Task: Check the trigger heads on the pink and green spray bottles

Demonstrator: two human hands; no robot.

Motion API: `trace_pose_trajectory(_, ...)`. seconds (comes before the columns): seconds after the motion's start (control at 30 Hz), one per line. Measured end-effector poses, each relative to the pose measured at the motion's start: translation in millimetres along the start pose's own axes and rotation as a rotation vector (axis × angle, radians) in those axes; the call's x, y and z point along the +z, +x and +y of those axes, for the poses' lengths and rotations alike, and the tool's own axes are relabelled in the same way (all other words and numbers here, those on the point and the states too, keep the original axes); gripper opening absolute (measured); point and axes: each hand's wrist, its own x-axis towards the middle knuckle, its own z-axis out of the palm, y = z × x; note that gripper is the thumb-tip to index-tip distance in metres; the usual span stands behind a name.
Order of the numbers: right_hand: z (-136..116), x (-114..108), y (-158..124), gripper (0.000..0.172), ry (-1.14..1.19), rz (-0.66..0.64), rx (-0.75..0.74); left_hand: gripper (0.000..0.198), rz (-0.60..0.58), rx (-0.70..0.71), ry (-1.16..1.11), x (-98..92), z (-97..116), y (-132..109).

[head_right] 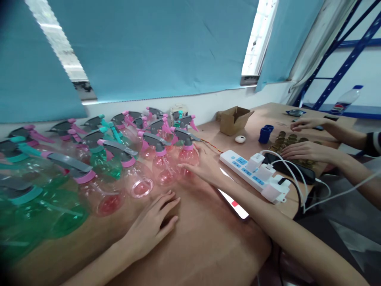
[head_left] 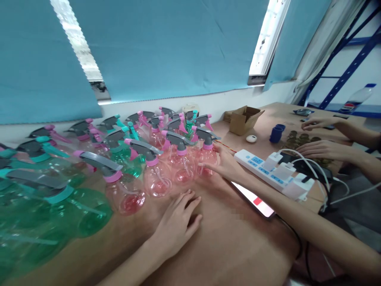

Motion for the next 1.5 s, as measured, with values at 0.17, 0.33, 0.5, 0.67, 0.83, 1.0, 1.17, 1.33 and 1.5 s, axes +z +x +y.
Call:
trace_pose_trajectory(0.17, -14, -11, -36, 0.085, -0.060, 0.027, 0.120, 0.038, -0.014, -0.011, 0.035, -4.3, -2, -9)
trace_pose_trajectory(0.33, -62, -12, -84, 0.059, -0.090, -0.064, 0.081, 0.037, 0.007, -0.024, 0.062, -14.3, -9, -36)
trace_pose_trajectory(0.5, -109, 25, -112, 0.053, 0.003, -0.485, -0.111, 0.037, 0.046, -0.086, 0.093, -26.2, -17, -84)
trace_pose_trajectory(0.67, -155, 77, -116, 0.052, 0.026, -0.622, -0.322, 0.039, 0.101, -0.163, 0.158, -46.2, -22, -154)
trace_pose_trajectory(0.83, -217, 122, -117, 0.051, 0.068, -0.687, -0.486, 0.037, 0.151, -0.301, 0.228, -73.7, -29, -240)
trace_pose_trajectory(1.0, -282, 167, -122, 0.052, 0.131, -0.740, -0.663, 0.037, 0.211, -0.482, 0.239, -99.7, -36, -324)
trace_pose_trajectory(1.17, -341, 212, -130, 0.058, 0.197, -0.779, -0.785, 0.032, 0.307, -0.687, 0.151, -127.9, -49, -394)
trace_pose_trajectory(1.33, -395, 256, -138, 0.059, 0.272, -0.767, -0.917, 0.029, 0.604, -0.948, 0.138, -147.8, -77, -451)
trace_pose_trajectory(1.5, -436, 296, -139, 0.060, 0.331, -0.748, -0.985, 0.047, 0.898, -1.154, 0.222, -154.0, -113, -481)
